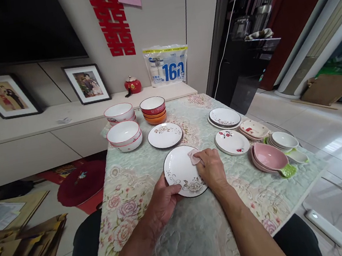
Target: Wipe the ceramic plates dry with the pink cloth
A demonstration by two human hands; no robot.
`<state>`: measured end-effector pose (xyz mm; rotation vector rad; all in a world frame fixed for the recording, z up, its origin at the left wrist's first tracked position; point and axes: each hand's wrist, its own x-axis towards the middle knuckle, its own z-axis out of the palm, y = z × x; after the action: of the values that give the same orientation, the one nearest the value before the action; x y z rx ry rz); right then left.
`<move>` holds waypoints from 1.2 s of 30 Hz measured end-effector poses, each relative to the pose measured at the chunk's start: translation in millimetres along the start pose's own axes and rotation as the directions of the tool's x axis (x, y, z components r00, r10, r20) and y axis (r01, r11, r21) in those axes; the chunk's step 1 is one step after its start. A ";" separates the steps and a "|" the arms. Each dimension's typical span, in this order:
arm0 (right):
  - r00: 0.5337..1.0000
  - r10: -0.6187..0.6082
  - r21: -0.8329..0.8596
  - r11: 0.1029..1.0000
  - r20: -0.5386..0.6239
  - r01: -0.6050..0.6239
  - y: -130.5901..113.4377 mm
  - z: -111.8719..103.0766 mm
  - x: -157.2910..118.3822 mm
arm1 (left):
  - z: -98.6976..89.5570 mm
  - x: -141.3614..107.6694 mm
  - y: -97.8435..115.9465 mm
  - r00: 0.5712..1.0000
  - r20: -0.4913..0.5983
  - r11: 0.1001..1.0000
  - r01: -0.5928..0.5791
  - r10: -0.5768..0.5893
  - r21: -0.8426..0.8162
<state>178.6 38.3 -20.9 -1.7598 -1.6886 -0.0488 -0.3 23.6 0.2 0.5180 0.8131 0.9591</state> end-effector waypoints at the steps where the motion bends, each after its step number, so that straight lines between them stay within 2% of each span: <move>1: 0.999 -0.001 -0.054 0.999 0.048 0.004 -2.3 0.1 -1.2 | -0.6 0.9 -0.3 1.000 0.001 1.000 0.003 -0.003 -0.001; 5: 0.988 -0.029 -0.113 0.992 0.149 0.047 -20.0 -6.5 -8.0 | -2.4 3.9 -0.6 1.000 -0.004 1.000 0.024 -0.024 -0.002; 10: 0.956 -0.122 0.077 0.992 0.267 0.104 -45.7 -13.8 -14.6 | -0.5 1.9 0.5 1.000 0.005 1.000 0.001 -0.002 0.019; 13: 0.915 -0.222 0.215 0.964 0.336 0.155 -56.2 -7.2 -9.1 | -0.9 0.6 0.1 0.999 0.033 0.999 -0.024 0.023 0.036; 16: 0.901 -0.270 0.230 0.953 0.341 0.198 -63.9 7.3 4.3 | -3.1 2.1 -0.9 0.996 0.076 0.999 -0.042 0.040 0.024; 19: 0.930 -0.214 0.080 0.977 0.297 0.199 -65.4 22.0 20.5 | -4.7 5.0 -0.7 0.997 0.066 0.999 -0.033 0.032 0.025; 22: 0.963 -0.101 -0.098 0.987 0.251 0.129 -57.5 27.6 31.0 | -4.3 6.1 1.8 1.000 0.027 0.999 0.003 -0.004 0.032; 26: 0.978 0.026 -0.244 0.969 0.206 0.026 -42.7 19.8 27.6 | -3.1 5.0 4.8 0.998 0.025 0.999 0.048 -0.049 0.022; 29: 0.977 0.094 -0.336 0.941 0.189 -0.025 -40.4 13.0 20.1 | -3.7 4.9 3.9 0.998 0.039 0.998 0.052 -0.053 0.020; 32: 0.973 0.119 -0.366 0.930 0.197 -0.040 -46.6 13.1 19.2 | -5.4 5.3 1.4 0.997 0.054 0.999 0.048 -0.049 0.024; 36: 0.969 0.050 -0.273 0.962 0.241 0.019 -57.2 19.4 25.5 | -6.7 5.2 0.6 0.997 0.072 0.999 0.035 -0.037 0.030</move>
<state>123.3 65.2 1.6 -2.0540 -1.9194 -0.0614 -4.3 28.6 -5.4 0.5585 0.7697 0.8915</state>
